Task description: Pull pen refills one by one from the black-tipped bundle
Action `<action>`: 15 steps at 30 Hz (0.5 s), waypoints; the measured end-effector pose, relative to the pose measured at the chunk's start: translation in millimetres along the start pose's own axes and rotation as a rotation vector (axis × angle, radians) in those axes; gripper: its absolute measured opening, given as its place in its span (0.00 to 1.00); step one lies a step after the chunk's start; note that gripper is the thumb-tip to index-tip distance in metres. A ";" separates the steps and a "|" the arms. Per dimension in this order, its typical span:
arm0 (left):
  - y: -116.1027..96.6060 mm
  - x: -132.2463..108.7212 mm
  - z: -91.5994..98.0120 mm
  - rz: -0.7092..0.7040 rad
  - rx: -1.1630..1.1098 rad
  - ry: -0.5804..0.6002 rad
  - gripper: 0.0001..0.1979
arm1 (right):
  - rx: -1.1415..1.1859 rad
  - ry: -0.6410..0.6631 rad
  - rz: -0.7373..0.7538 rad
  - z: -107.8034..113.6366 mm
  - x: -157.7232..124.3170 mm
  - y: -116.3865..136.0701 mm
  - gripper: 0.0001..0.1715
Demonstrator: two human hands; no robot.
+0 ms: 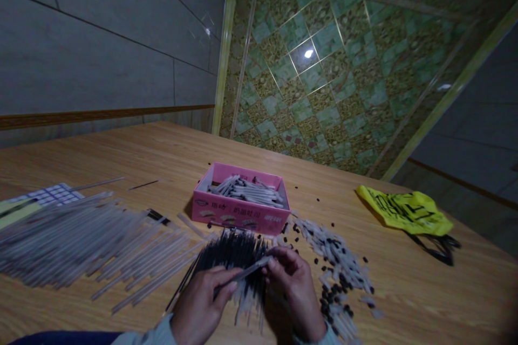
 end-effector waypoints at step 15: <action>-1.2 1.2 -0.3 0.065 -0.035 0.068 0.13 | -0.073 0.150 -0.018 -12.6 -2.6 -7.3 0.13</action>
Point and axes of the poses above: each hand's wrist, its own x-axis towards the middle knuckle, its own z-axis out of the back of the hand, y = z × x, the point moved 7 cm from there along x, towards the middle knuckle, and after that the axes turned 10 degrees about x, right-handed, at the moved point
